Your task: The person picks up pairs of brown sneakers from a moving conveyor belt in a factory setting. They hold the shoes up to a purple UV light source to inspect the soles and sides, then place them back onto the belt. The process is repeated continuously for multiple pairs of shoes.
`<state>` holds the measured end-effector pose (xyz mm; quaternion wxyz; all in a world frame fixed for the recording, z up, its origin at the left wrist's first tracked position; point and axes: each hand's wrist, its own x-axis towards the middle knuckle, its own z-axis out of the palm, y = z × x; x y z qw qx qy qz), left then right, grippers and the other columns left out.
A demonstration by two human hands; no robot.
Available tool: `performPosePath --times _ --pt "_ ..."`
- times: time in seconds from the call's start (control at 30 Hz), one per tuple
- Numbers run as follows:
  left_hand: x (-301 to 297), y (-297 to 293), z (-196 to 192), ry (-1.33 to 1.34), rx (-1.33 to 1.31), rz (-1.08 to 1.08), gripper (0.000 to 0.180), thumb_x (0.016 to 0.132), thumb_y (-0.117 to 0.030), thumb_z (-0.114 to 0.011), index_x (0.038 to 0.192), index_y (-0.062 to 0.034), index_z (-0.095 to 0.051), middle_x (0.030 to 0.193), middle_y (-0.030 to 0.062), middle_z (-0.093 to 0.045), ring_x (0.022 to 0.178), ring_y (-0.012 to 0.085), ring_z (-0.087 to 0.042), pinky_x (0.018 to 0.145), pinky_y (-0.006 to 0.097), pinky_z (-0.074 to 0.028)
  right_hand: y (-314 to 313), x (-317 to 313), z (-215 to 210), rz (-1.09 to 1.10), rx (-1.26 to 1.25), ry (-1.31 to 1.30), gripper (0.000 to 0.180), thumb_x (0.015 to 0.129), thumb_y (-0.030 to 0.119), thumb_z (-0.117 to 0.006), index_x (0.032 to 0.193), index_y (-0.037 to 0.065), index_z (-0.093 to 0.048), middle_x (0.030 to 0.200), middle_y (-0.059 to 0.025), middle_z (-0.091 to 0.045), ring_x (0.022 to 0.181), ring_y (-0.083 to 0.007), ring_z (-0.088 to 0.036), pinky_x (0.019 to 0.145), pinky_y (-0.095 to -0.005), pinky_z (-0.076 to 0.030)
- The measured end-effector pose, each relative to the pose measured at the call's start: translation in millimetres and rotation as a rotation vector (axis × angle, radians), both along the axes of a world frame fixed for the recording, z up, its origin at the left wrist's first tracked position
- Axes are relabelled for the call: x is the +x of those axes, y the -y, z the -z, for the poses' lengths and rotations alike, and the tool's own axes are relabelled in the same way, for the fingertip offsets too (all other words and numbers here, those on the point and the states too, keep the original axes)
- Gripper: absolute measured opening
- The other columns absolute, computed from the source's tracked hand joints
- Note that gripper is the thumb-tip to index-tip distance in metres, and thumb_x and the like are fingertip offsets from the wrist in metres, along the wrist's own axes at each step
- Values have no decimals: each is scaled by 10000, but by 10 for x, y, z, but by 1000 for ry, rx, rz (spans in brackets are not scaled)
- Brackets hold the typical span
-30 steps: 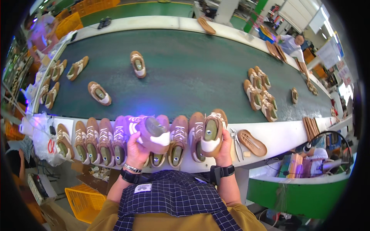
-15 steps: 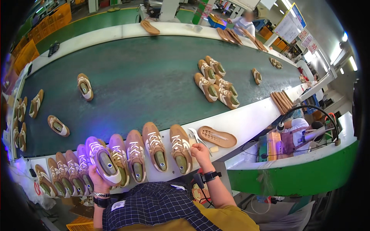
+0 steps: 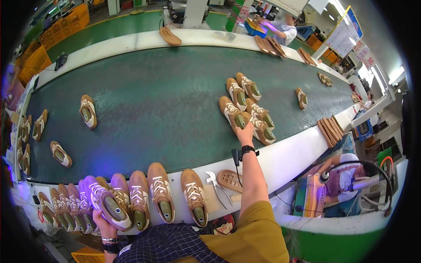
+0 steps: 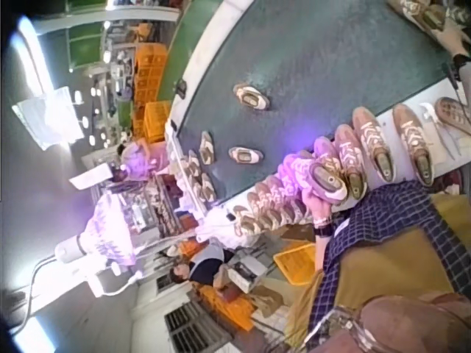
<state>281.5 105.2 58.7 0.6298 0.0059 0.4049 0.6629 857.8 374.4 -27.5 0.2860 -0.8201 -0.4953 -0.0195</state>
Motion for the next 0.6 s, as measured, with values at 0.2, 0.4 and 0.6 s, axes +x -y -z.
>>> performPosePath --times 0.2,0.4,0.6 --pt "69 86 44 -47 -61 -88 624 659 -249 -498 1229 5 -476 1167 168 -568 1048 316 -568 933 418 -460 -118 -394 -336 -46 -216 8 394 738 447 -618 681 57 -609 653 -158 -603 681 -340 -613 653 -439 -472" --pt "91 38 9 -131 -125 -104 555 670 -246 -500 1169 -4 -524 1087 148 -605 984 299 -588 901 398 -473 -379 -231 125 -171 16 -32 575 702 435 -712 1038 -14 -588 999 -203 -620 862 -290 -618 776 -344 -485" --pt "33 170 174 -151 -125 -129 633 673 -261 -454 1244 12 -469 1187 183 -559 1065 329 -554 972 420 -421 -518 -759 11 -318 -149 -1083 547 689 130 -756 1151 -13 -499 1060 -110 -594 923 -192 -589 809 -318 -481"
